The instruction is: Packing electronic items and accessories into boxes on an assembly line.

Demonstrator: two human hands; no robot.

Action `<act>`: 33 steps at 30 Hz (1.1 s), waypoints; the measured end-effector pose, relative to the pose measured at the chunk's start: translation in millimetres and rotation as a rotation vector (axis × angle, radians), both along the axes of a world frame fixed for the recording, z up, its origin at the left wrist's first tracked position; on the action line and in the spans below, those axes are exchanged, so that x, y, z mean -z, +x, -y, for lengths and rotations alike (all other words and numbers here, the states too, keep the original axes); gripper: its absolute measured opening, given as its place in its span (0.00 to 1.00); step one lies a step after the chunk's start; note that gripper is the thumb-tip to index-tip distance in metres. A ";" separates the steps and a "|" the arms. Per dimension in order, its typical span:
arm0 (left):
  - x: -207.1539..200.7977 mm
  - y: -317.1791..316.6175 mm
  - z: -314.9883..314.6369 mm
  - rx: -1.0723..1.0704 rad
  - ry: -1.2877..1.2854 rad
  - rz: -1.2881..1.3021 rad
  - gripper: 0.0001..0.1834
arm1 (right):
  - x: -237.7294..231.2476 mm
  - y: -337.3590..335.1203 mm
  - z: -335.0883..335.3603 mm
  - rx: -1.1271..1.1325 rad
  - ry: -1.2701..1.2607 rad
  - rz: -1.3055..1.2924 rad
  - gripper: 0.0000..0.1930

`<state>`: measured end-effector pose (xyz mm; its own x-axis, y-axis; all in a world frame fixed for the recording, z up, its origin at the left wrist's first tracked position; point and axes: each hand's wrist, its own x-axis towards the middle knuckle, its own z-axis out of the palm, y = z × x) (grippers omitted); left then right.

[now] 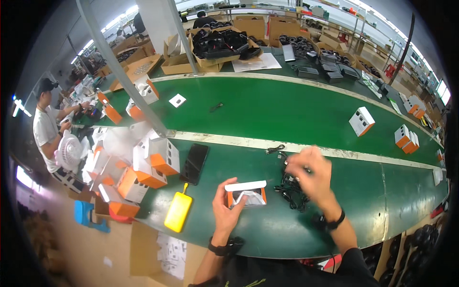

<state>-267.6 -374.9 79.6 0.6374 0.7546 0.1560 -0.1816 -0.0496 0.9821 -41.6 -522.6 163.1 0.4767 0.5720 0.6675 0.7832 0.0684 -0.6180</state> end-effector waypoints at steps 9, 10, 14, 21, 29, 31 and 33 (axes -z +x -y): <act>-4.4 7.8 15.2 0.031 -0.146 0.058 0.31 | 3.6 -101.8 -12.2 -0.012 -0.265 0.458 0.15; -4.9 7.6 14.8 0.035 -0.143 0.055 0.31 | 5.1 -106.9 -15.8 0.003 -0.330 0.482 0.14; -3.1 2.4 8.2 0.093 -0.112 -0.004 0.31 | 8.0 -104.8 -23.9 -0.082 -0.536 0.499 0.12; 8.5 -7.1 -17.5 0.260 -0.460 0.272 0.31 | 14.4 -92.4 -9.5 -0.134 -0.465 0.561 0.16; -10.0 5.9 -25.1 0.170 0.104 0.057 0.16 | 41.2 -103.8 17.1 -0.058 -0.303 0.367 0.18; -21.6 2.5 -33.9 0.260 0.353 0.084 0.17 | 41.1 -95.6 23.9 -0.152 -0.335 0.337 0.16; -37.6 -6.2 -29.8 0.301 0.777 -0.002 0.22 | 52.6 -94.0 33.0 -0.115 -0.252 0.314 0.15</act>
